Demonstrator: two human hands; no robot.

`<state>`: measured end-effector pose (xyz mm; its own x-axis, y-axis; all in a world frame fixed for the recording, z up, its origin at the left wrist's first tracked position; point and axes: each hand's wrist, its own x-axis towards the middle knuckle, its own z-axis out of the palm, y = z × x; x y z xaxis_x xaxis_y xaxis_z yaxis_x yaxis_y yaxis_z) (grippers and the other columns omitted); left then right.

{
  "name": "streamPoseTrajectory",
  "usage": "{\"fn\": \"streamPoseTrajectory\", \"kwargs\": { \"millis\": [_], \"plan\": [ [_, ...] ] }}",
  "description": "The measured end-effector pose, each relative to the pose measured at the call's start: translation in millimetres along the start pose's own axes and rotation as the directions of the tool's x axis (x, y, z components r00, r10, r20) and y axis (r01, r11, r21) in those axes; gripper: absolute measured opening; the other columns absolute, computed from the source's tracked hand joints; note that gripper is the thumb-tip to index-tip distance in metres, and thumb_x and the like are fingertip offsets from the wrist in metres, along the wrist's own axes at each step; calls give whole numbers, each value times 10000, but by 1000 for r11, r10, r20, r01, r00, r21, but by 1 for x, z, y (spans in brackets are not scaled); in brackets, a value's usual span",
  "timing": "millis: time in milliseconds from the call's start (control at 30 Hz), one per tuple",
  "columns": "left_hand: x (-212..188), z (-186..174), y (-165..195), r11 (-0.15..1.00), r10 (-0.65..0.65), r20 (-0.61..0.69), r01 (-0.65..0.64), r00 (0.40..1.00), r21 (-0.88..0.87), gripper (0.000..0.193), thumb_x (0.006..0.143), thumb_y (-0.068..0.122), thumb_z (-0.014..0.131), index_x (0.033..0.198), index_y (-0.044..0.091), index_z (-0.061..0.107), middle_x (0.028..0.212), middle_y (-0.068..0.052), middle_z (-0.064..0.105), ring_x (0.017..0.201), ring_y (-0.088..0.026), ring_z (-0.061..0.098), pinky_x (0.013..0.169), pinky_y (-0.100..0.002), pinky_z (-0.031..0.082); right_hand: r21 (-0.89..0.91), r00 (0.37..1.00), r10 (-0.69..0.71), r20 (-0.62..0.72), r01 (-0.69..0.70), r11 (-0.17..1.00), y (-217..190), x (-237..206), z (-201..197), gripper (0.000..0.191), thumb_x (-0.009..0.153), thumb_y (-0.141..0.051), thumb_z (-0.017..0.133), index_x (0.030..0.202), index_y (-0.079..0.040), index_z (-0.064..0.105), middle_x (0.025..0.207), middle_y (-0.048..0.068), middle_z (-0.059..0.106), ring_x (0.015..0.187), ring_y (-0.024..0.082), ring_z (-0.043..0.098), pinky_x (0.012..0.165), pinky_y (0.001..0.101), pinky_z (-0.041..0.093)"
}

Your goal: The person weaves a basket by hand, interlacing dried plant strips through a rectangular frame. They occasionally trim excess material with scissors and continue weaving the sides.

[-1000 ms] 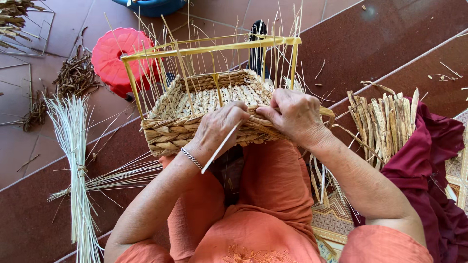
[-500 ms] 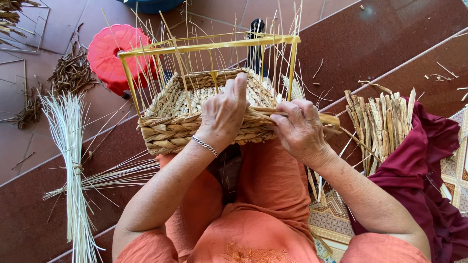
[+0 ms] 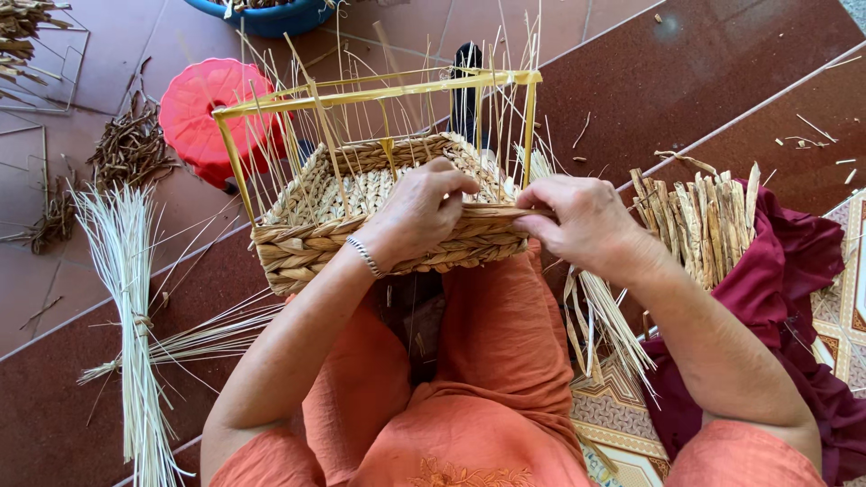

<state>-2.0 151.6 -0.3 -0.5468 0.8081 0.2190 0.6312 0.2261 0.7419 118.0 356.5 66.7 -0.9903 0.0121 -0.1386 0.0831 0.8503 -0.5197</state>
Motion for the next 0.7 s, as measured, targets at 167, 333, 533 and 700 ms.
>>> {"fn": "streamPoseTrajectory", "kwargs": {
  "millis": [167, 333, 533, 700],
  "plan": [
    [-14, -13, 9, 1000, 15, 167, -13, 986, -12, 562, 809, 128, 715, 1349, 25, 599, 1235, -185, 669, 1093, -343, 656, 954, -423, 521, -696, 522, -819, -237, 497, 518, -3, 3, 15, 92, 962, -105, 701, 1037, -54, 692, 1035, 83, 735, 751, 212, 707, 674, 317, 579],
    [-4, 2, 29, 970, -199, 235, 158, 951, 185, 403, 786, 307, 783, 1111, 95, 671, 1003, -83, 668, 913, -275, 663, 843, -433, 528, -509, 869, -486, -97, 376, 774, 1, 13, 1, 111, 1009, -150, 703, 939, -79, 751, 764, 58, 714, 661, 152, 684, 575, 298, 542],
    [-6, 37, 31, 933, -76, -78, 98, 994, 346, 275, 868, 301, 763, 1001, 93, 643, 943, -88, 616, 825, -244, 621, 714, -436, 530, 277, 912, 4, 410, -129, 952, 11, 45, -31, 180, 867, -228, 749, 987, -113, 818, 733, 56, 792, 635, 105, 707, 614, 307, 579],
    [-20, 38, 13, 937, 172, -239, -84, 956, 339, 212, 923, 83, 683, 1128, 55, 642, 1057, -101, 598, 910, -259, 642, 677, -375, 567, 192, 990, 1, 140, -28, 981, 25, 38, -5, 207, 854, -321, 781, 930, -130, 805, 760, 34, 779, 666, 108, 719, 618, 276, 596]
  ]
}}
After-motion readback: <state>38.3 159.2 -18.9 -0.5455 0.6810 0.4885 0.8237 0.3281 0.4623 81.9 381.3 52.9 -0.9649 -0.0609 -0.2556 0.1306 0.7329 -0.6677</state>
